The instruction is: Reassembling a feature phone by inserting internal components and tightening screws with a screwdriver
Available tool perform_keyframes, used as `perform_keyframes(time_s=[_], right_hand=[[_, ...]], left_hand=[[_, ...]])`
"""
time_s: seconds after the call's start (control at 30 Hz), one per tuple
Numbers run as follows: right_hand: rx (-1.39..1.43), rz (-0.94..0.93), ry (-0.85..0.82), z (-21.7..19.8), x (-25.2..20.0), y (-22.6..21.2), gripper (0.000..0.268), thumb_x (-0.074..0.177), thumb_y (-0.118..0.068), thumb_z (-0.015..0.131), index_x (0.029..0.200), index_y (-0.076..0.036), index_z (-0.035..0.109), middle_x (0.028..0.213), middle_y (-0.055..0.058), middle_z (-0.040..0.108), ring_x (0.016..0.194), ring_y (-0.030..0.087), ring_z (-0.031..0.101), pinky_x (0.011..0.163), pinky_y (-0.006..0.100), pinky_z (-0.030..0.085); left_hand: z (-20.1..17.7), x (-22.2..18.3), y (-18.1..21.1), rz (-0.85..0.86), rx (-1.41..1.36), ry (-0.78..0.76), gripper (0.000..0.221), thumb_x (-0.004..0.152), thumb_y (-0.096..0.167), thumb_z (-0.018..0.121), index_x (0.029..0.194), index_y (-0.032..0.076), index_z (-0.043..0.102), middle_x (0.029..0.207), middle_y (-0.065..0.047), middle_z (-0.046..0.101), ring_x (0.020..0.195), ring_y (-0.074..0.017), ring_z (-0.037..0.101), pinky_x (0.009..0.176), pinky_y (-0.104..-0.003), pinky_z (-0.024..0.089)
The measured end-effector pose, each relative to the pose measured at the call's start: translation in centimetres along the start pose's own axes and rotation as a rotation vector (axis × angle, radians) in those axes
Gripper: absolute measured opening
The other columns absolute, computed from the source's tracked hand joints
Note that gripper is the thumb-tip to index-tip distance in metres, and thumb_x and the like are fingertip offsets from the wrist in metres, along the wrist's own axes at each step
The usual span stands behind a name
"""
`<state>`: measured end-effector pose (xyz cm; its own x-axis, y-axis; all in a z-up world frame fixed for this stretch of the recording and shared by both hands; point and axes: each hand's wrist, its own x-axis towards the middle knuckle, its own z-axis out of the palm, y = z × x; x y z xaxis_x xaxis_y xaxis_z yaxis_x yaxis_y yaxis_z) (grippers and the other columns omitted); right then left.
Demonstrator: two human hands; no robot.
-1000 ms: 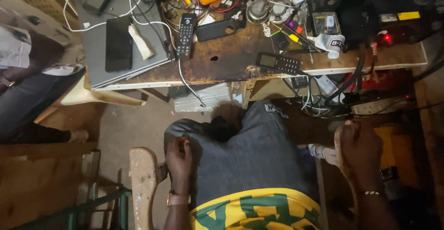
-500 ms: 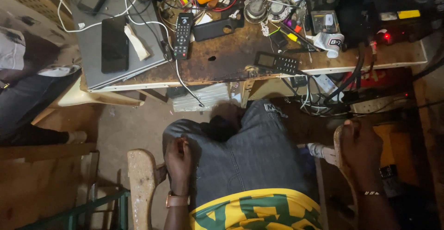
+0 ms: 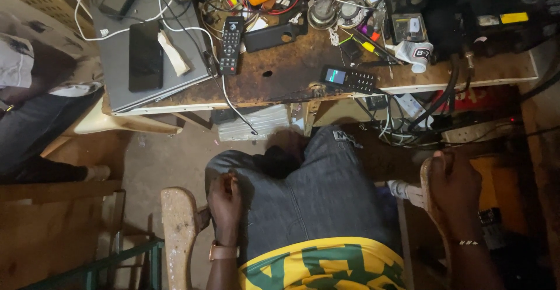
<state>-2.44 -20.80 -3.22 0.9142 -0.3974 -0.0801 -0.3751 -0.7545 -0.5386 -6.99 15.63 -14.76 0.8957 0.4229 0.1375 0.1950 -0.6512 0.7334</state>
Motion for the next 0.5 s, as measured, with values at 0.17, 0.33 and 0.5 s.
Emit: perform_keyframes(time_s=[0.17, 0.33, 0.5], right_hand=[[0.031, -0.088, 0.074, 0.6, 0.2, 0.7, 0.024, 0.091, -0.019, 0.042, 0.087, 0.003, 0.049, 0.078, 0.020, 0.058, 0.075, 0.041, 0.053, 0.069, 0.046, 0.038], [0.017, -0.003, 0.022, 0.0, -0.2, -0.5, 0.031, 0.092, -0.023, 0.038, 0.074, 0.001, 0.049, 0.070, 0.019, 0.056, 0.070, 0.038, 0.052, 0.066, 0.045, 0.036], [0.008, 0.004, 0.013, -0.2, 0.0, -0.6, 0.033, 0.091, -0.024, 0.038, 0.095, 0.004, 0.053, 0.089, 0.024, 0.058, 0.082, 0.041, 0.053, 0.071, 0.048, 0.038]], left_hand=[[0.2, 0.0, -0.6, -0.015, 0.007, -0.020, 0.018, 0.083, 0.016, 0.047, 0.094, 0.006, 0.058, 0.090, -0.012, 0.060, 0.083, -0.0268, 0.056, 0.068, -0.039, 0.044], [0.3, 0.0, -0.9, 0.018, 0.020, -0.010, 0.018, 0.084, 0.016, 0.047, 0.094, 0.007, 0.058, 0.089, -0.011, 0.059, 0.082, -0.0264, 0.056, 0.067, -0.038, 0.044], [0.5, -0.1, -1.4, 0.009, 0.035, -0.005, 0.016, 0.083, 0.016, 0.049, 0.091, 0.006, 0.059, 0.089, -0.010, 0.060, 0.082, -0.0261, 0.056, 0.066, -0.038, 0.045]])
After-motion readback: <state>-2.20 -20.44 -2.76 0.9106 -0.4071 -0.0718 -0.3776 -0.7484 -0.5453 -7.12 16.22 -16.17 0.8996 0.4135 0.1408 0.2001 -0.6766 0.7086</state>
